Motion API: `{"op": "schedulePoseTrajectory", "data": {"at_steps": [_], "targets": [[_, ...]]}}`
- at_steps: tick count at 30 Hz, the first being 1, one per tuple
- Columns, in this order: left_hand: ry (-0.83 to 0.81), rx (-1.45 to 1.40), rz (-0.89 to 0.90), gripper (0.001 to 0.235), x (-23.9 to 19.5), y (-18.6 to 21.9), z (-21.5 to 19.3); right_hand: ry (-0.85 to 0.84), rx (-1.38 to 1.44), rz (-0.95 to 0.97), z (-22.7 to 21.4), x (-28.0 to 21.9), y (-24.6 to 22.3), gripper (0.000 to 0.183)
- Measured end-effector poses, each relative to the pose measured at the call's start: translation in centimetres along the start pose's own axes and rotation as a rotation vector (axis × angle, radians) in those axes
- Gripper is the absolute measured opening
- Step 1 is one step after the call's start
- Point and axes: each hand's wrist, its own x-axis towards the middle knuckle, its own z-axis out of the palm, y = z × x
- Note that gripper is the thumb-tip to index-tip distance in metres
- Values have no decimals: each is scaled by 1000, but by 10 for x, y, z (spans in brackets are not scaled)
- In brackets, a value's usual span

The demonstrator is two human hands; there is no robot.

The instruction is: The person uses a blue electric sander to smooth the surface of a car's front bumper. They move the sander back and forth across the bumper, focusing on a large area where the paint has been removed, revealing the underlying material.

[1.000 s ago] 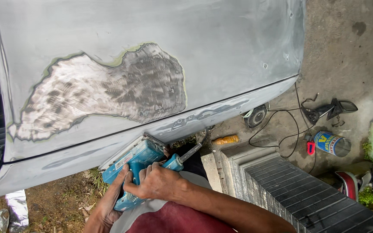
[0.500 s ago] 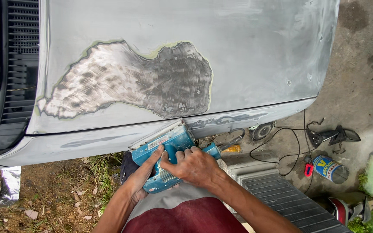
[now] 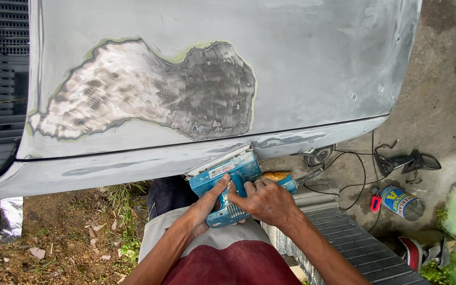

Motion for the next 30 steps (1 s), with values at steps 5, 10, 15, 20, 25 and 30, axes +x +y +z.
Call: {"op": "schedulePoseTrajectory", "data": {"at_steps": [5, 10, 15, 20, 25, 30], "targets": [[112, 162, 66, 87, -21, 3, 50, -12, 74, 20, 39, -42, 4, 40], [75, 196, 133, 67, -9, -4, 46, -7, 49, 29, 39, -46, 11, 46], [144, 30, 132, 79, -18, 4, 38, 14, 73, -23, 12, -10, 17, 54], [202, -10, 101, 100, -30, 17, 5, 79, 81, -58, 3, 39, -2, 47], [-4, -67, 57, 62, -32, 22, -76, 188, -78, -53, -13, 91, -36, 21], [233, -40, 4, 57, -58, 36, -98, 259, -35, 50, -16, 113, -73, 23]]}}
